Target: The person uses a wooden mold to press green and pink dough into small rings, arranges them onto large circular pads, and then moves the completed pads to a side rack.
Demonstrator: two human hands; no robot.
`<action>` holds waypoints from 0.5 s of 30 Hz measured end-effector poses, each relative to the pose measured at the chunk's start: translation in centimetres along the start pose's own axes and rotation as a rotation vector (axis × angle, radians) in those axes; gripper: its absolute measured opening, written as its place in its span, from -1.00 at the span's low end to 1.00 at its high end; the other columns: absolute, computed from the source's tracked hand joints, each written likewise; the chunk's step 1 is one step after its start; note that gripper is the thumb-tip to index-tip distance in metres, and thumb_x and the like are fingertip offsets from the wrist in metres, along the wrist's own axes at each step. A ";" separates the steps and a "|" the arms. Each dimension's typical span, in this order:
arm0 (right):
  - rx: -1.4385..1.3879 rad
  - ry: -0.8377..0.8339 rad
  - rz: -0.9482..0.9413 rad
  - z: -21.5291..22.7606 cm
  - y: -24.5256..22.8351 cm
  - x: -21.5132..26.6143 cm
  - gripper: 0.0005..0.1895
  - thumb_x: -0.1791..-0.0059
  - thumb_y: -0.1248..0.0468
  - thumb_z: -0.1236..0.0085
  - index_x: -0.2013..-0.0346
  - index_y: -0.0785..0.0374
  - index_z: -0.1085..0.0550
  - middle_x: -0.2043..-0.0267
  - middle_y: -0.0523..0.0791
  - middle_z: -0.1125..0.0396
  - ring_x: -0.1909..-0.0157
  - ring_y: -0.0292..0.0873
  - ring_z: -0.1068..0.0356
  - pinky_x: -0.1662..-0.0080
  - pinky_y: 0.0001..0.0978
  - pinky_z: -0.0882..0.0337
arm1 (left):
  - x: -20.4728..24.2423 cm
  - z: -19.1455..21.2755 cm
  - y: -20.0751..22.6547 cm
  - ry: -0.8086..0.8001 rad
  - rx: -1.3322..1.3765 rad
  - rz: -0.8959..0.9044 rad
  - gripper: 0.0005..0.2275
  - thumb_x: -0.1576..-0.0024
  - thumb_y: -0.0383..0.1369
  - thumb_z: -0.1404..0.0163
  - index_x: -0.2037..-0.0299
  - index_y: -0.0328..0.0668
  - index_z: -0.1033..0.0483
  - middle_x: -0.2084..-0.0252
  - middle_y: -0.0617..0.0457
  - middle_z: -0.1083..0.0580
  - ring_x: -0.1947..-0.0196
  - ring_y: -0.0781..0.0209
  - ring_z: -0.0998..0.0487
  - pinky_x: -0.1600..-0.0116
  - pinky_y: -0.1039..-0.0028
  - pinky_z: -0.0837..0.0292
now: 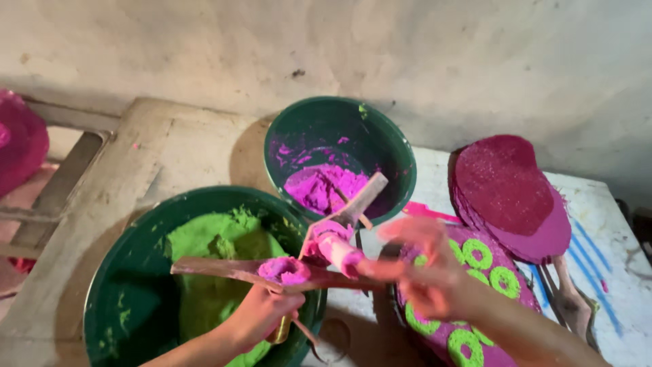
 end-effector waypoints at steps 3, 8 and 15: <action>-0.307 0.128 -0.401 -1.6 7.4 -1.2 -0.57 -0.02 0.51 0.11 -0.16 0.20 -0.40 -0.16 0.02 -0.18 -0.09 -0.03 -0.38 -0.08 -0.19 -0.46 | -4.0 2.5 1.9 0.128 0.053 -0.016 -0.86 -0.07 -0.40 -0.06 0.20 -0.24 -0.49 0.43 0.09 -0.45 0.41 0.22 -0.48 0.33 0.36 -0.42; 0.033 -0.877 -0.969 -17.4 19.8 2.6 -0.48 -0.13 -0.03 -0.23 -0.09 0.37 -0.37 0.15 0.05 -0.44 0.25 0.08 -0.63 0.15 -0.19 -0.52 | -17.3 8.0 9.1 0.301 0.157 -0.709 -0.69 -0.10 -0.53 -0.06 -0.04 -0.19 -0.36 0.16 0.17 -0.42 0.16 0.33 -0.45 0.11 0.48 -0.44; 0.159 -1.180 -0.805 -24.8 27.8 9.6 -0.01 0.45 0.44 -0.51 -0.23 0.20 -0.27 0.01 0.15 -0.37 -0.01 0.18 -0.45 0.09 -0.01 -0.51 | -30.2 14.1 1.3 0.419 0.410 -0.670 -0.77 -0.16 -0.49 -0.13 0.00 -0.21 -0.46 0.18 0.09 -0.48 0.24 0.30 -0.49 0.19 0.47 -0.44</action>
Point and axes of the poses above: each hand's wrist, its own x-axis away from the middle knuckle, its own z-axis out of the back of the hand, y = z × x, the point moved 7 cm from there along -x, towards the middle knuckle
